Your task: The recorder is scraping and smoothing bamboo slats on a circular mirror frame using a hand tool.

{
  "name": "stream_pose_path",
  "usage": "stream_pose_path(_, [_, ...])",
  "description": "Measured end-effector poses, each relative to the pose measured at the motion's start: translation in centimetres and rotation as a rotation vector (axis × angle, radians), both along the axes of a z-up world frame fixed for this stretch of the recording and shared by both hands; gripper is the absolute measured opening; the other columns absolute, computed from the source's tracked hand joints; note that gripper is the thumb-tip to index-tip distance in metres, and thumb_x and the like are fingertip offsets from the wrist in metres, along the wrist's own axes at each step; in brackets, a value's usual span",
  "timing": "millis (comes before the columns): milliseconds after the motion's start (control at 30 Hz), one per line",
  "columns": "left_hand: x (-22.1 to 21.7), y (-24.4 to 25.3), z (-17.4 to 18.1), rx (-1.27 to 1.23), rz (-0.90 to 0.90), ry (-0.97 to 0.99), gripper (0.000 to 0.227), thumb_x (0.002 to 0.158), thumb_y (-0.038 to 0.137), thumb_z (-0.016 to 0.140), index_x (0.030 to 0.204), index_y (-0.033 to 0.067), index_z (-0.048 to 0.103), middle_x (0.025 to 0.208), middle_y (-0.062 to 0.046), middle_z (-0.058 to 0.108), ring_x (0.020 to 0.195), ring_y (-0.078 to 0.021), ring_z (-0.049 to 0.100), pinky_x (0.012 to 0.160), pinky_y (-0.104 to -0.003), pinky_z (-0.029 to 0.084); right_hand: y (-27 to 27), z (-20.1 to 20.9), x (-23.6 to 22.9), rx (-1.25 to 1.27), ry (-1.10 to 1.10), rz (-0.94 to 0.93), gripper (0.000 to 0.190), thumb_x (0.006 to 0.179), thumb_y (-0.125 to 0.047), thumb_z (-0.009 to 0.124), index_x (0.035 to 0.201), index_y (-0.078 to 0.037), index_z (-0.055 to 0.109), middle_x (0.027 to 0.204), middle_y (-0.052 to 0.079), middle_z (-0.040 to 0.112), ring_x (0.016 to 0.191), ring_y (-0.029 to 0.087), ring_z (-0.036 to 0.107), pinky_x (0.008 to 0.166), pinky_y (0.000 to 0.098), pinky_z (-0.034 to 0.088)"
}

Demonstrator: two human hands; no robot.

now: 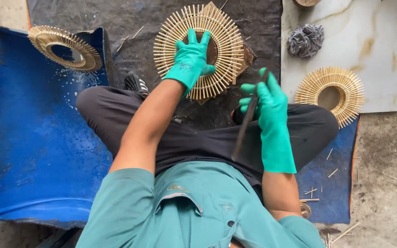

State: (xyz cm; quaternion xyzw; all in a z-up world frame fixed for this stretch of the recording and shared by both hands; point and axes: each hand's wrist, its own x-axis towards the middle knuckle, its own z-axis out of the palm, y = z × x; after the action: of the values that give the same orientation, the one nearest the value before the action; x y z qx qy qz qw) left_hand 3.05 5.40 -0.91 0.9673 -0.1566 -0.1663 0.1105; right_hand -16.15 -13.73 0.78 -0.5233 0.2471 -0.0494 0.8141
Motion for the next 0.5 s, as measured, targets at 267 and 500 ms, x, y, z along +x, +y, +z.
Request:
stream_pose_path(267, [-0.3,-0.6,0.7,0.120,0.035,0.135,0.119,0.059,0.036,0.097,0.156,0.0370,0.028,0.160,-0.015,0.019,0.131,-0.0621,0.036,0.092,-0.067,0.056,0.6,-4.7,-1.5,-0.095,0.073,0.061,0.045,0.107,-0.021,0.059,0.146,0.000,0.057,0.110,0.019,0.078,0.060,0.014,0.066,0.048,0.0258,0.051])
stream_pose_path(500, [0.0,-0.2,0.9,0.097,0.017,0.164,0.119,0.057,0.035,0.099,0.154,0.0434,0.030,0.162,-0.011,0.016,0.136,-0.0608,0.028,0.099,-0.071,0.049,0.8,-9.0,-0.1,-0.075,0.202,0.021,0.045,0.101,-0.020,0.062,0.142,-0.004,0.054,0.104,0.015,0.079,0.054,0.013,0.065,0.044,0.0268,0.052])
